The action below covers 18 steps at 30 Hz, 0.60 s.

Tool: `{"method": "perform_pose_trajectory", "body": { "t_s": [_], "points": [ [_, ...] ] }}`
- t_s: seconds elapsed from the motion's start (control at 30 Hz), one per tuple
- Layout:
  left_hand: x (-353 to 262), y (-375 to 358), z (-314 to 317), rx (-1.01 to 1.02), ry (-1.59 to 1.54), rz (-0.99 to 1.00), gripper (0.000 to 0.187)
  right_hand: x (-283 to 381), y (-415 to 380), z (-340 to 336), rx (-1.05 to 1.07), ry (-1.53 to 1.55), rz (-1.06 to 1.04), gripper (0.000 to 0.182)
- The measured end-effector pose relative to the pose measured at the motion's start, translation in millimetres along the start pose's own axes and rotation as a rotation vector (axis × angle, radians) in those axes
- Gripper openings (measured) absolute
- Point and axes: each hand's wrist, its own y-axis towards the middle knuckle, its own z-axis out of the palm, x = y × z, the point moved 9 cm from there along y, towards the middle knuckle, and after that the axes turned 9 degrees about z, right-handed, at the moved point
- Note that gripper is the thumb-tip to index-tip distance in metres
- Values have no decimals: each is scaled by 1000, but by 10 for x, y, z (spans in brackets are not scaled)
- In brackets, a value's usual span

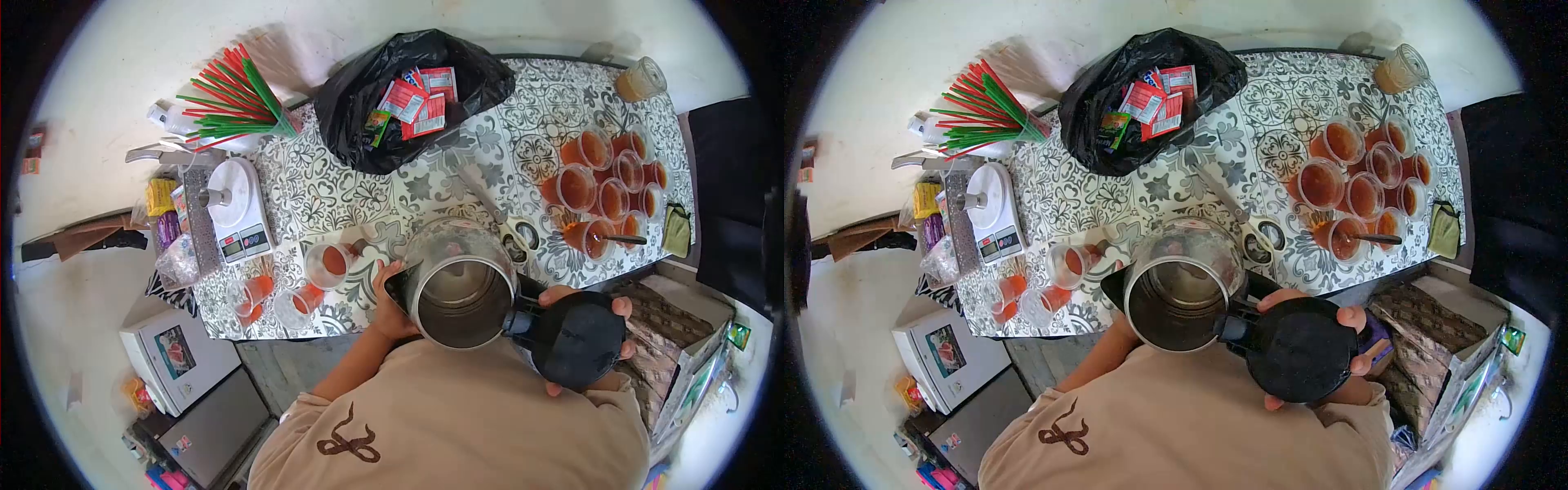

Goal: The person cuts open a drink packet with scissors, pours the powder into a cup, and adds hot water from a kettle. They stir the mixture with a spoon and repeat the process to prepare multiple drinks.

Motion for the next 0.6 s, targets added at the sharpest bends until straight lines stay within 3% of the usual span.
{"method": "perform_pose_trajectory", "body": {
  "t_s": [0.33,0.6],
  "points": [
    [-163,91,-113,-40,-86,-13,121,-14,58,5,70,125,20,91],
    [-724,418,-363,-152,-430,23,126,-90,128,85,208,367,52,92]
  ]
}}
